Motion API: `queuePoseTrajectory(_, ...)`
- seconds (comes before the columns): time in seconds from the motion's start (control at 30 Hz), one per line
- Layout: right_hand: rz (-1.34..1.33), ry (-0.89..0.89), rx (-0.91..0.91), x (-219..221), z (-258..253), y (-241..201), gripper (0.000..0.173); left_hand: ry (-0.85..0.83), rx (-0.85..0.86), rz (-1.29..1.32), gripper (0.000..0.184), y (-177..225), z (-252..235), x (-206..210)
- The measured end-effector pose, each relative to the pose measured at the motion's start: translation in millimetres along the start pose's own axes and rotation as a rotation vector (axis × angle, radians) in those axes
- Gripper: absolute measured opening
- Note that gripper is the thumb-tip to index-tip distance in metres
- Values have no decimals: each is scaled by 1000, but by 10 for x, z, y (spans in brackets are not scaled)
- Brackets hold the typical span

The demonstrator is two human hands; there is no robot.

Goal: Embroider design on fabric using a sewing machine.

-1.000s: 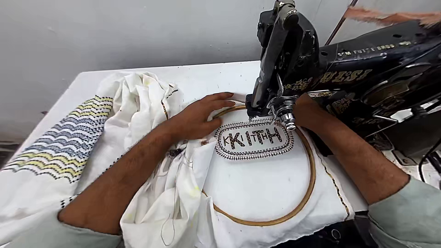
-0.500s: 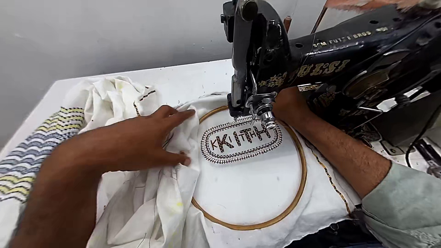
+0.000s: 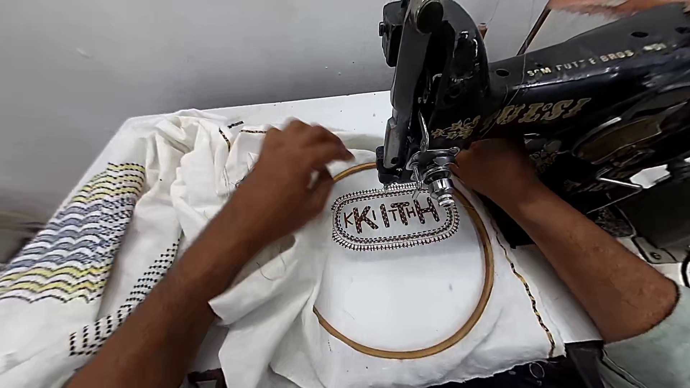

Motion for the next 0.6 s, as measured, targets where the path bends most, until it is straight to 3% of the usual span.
queuePoseTrajectory(0.13,20,-462,55,173,98,-130,16,-278,41,6,47,-3,135,590)
queuePoseTrajectory(0.17,47,-504,66,198,117,-133,16,-322,20,8,51,-19,161,660)
queuePoseTrajectory(0.43,137,-513,241,157,154,20,18,-330,60,60,53,117,192,776)
queuePoseTrajectory(0.6,121,-404,216,114,160,-73,17,-329,51,54,53,98,186,770)
Point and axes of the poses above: each hand's wrist, its own z-axis away from the middle knuckle, its own x-axis out of the palm, y = z × x, the point moved 10 cm from there along -z, towards the middle knuckle, and after that the axes turned 5 degrees about x, right-handed, at the moved point
